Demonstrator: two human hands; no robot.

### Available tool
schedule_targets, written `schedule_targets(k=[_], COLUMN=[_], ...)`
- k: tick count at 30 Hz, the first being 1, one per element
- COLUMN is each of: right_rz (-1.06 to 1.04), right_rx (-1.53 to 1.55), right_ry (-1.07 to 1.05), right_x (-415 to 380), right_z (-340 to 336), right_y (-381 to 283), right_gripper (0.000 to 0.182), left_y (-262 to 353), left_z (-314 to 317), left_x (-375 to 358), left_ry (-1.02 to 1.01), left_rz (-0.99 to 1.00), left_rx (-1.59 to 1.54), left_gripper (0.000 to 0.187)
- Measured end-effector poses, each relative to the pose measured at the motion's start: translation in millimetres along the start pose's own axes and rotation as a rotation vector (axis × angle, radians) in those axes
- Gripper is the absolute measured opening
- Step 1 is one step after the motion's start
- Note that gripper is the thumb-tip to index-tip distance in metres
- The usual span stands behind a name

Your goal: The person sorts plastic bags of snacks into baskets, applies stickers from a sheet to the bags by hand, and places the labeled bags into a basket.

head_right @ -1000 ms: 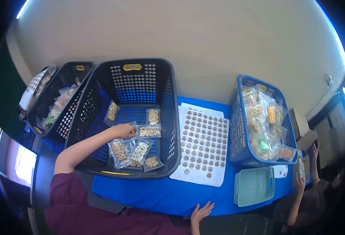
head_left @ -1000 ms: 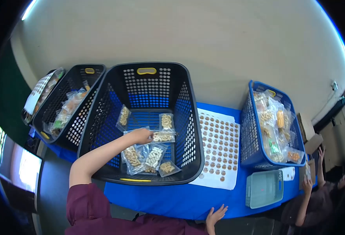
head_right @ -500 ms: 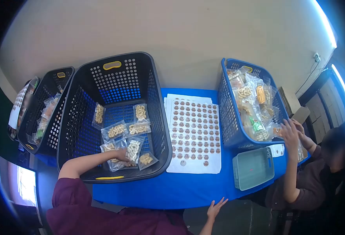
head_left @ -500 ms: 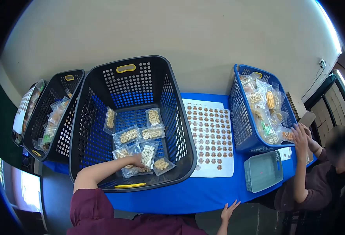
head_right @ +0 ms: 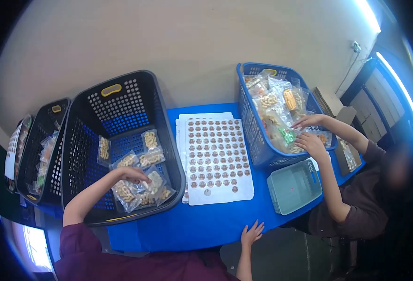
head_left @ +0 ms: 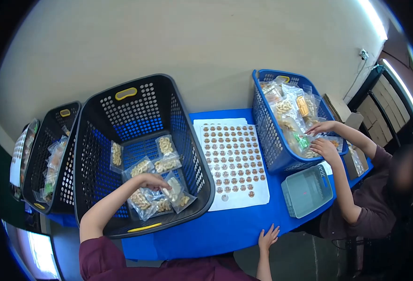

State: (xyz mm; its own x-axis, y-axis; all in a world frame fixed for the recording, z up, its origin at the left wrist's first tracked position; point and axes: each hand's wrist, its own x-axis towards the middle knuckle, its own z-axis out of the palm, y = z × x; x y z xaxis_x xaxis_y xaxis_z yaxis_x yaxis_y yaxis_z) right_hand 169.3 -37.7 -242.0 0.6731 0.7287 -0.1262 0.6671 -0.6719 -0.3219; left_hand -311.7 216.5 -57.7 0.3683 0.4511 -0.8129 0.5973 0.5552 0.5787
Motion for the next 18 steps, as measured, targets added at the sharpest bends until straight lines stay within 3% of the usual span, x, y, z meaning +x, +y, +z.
schedule_targets(k=[1,4,7,8,11,13,18], right_rz=[0.004,0.034,-0.013,-0.042,-0.270,-0.412,-0.584], right_rx=[0.007,0.014,0.074,0.103,0.217,0.418,0.397], right_ry=[0.016,0.007,0.006,0.011,0.085,-0.007,-0.079], right_x=[0.7,6.0,18.2,23.2,37.8,57.2,110.9], right_z=[1.0,-8.5,-9.9,-8.1,-12.6,-7.0,34.3], right_y=[-2.3,-13.0,-28.7,-35.4,-78.6,-104.2,-142.6], right_gripper=[0.061,0.059,0.059,0.059,0.062,0.062,0.065], left_y=[4.1,74.0,102.7,109.9,112.4,111.8,67.1], left_z=[-9.9,6.3,22.6,26.9,42.2,64.7,111.7], left_x=[5.1,-60.1,-115.2,-133.1,-165.4,-183.9,-180.6], left_ry=[-0.041,0.158,0.253,0.233,0.221,0.243,0.439], left_rz=[0.082,0.323,0.464,0.430,0.497,0.552,0.789], left_rx=[0.012,0.302,0.237,0.216,0.061,-0.117,-0.488], left_gripper=[0.029,0.032,0.041,0.043,0.040,0.039,0.044])
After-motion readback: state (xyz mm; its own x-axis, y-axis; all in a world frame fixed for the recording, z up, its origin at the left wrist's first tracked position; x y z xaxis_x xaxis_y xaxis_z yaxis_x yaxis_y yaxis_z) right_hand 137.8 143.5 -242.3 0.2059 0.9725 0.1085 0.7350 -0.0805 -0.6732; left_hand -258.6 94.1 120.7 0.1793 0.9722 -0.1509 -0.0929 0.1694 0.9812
